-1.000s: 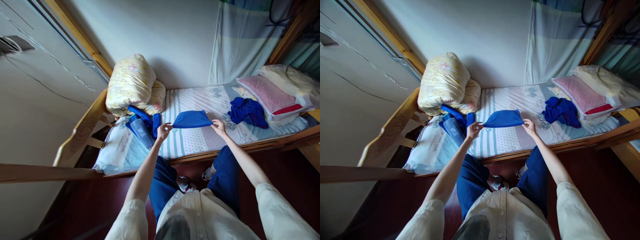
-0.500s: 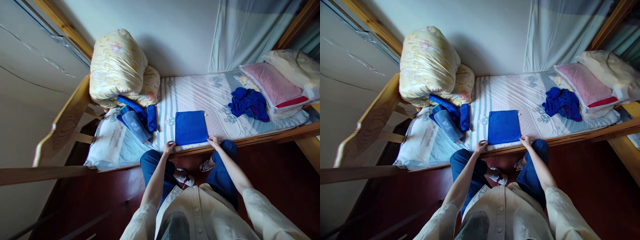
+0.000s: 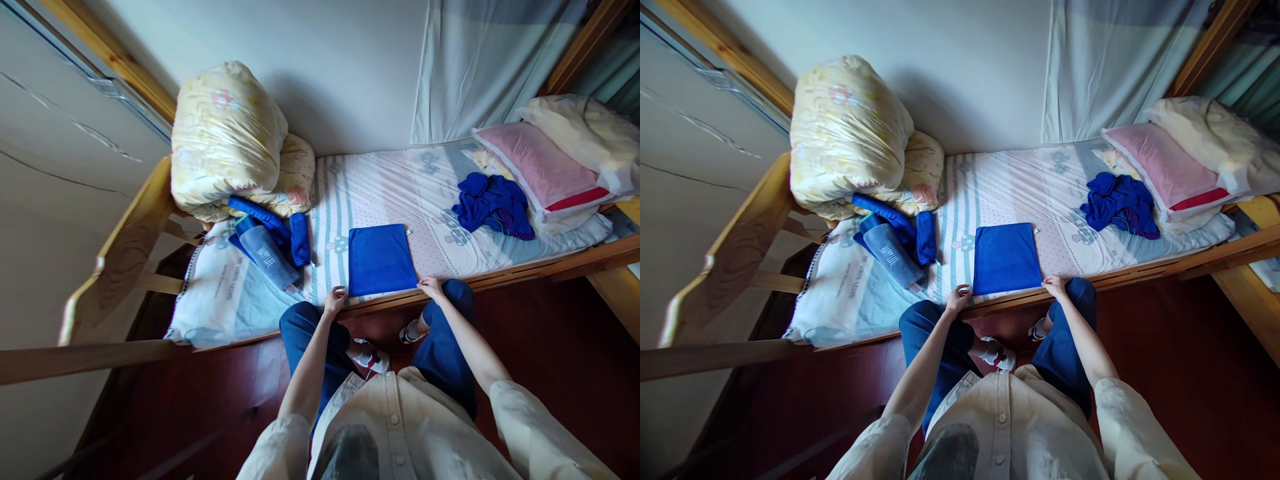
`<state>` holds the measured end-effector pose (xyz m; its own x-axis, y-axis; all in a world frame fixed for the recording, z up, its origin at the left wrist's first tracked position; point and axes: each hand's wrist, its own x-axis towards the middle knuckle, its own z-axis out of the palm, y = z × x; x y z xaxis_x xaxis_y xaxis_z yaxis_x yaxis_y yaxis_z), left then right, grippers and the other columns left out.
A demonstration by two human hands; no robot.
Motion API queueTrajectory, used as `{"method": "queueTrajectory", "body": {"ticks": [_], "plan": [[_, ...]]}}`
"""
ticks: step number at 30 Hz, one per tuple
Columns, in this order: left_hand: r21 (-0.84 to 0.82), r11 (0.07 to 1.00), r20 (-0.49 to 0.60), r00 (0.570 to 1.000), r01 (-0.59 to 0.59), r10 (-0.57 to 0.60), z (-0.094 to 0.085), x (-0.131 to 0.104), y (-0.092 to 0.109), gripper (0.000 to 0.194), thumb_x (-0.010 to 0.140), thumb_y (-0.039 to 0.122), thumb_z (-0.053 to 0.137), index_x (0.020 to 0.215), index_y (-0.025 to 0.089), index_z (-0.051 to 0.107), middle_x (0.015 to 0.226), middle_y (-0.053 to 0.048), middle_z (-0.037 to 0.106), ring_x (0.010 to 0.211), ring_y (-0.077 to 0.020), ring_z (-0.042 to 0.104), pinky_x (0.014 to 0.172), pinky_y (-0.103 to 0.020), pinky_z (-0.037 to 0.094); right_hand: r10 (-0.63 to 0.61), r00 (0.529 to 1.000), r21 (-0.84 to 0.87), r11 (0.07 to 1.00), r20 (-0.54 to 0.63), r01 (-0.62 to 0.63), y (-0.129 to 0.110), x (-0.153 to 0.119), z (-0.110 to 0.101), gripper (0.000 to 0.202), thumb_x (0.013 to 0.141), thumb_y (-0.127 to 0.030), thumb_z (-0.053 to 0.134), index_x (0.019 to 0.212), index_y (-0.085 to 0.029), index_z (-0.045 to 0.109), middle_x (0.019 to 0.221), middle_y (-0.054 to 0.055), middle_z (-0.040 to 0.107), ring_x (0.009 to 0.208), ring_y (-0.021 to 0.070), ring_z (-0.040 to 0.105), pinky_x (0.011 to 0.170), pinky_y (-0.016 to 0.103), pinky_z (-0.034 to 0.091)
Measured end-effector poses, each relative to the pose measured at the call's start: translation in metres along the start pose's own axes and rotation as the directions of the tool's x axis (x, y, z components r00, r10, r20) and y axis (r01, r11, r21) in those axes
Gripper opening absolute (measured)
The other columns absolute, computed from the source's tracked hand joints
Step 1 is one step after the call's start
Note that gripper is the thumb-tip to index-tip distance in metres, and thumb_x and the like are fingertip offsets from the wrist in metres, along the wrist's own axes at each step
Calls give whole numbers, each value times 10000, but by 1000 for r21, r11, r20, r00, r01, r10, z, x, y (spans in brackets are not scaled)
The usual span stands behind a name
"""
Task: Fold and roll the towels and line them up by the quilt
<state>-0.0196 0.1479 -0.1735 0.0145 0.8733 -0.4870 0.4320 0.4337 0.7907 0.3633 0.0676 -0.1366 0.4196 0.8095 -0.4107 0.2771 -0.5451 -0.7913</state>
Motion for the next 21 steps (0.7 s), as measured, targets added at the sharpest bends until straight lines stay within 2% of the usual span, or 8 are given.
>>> {"method": "queueTrajectory", "body": {"ticks": [3, 9, 12, 17, 21], "plan": [[2, 1000, -7, 1000, 8, -8, 3, -3, 3, 426, 690, 367, 833, 1033, 182, 662, 881, -78, 793, 861, -240, 764, 691, -288, 576, 16, 1000, 4, 1000, 7, -16, -6, -1, 4, 123, 667, -235, 758, 735, -206, 660, 786, 26, 781, 765, 202, 728, 742, 289, 568], [119, 991, -19, 998, 62, -60, 0, -10, 7, 297, 640, 194, 845, 857, 189, 643, 763, -65, 767, 836, -274, 765, 759, -345, 590, 77, 996, -65, 995, 43, -74, -13, -7, -3, 196, 591, -158, 790, 570, -210, 601, 554, -21, 645, 660, 189, 659, 647, 268, 515], [168, 982, -19, 996, 90, -88, -3, -13, 8, 293, 622, 148, 841, 824, 197, 634, 746, -52, 764, 843, -271, 766, 805, -349, 590, 95, 992, -57, 994, 85, -90, -16, -12, -9, 232, 570, -154, 822, 557, -206, 597, 548, -23, 624, 614, 162, 602, 580, 247, 469], [175, 976, -23, 992, 130, -128, 3, -11, 15, 312, 689, 214, 834, 944, 174, 659, 881, -87, 801, 867, -248, 773, 770, -308, 581, 139, 983, 27, 989, 118, -143, -18, -14, -8, 256, 613, -192, 825, 619, -197, 570, 535, -56, 555, 519, 87, 477, 476, 188, 373], [169, 971, -87, 984, 168, -155, 9, 7, 27, 289, 747, 263, 817, 970, 165, 661, 931, -112, 801, 939, -257, 769, 788, -300, 560, 177, 977, 87, 978, 116, -187, -20, -5, 0, 309, 615, -222, 856, 670, -195, 552, 561, -68, 552, 484, 56, 426, 447, 166, 347]]}}
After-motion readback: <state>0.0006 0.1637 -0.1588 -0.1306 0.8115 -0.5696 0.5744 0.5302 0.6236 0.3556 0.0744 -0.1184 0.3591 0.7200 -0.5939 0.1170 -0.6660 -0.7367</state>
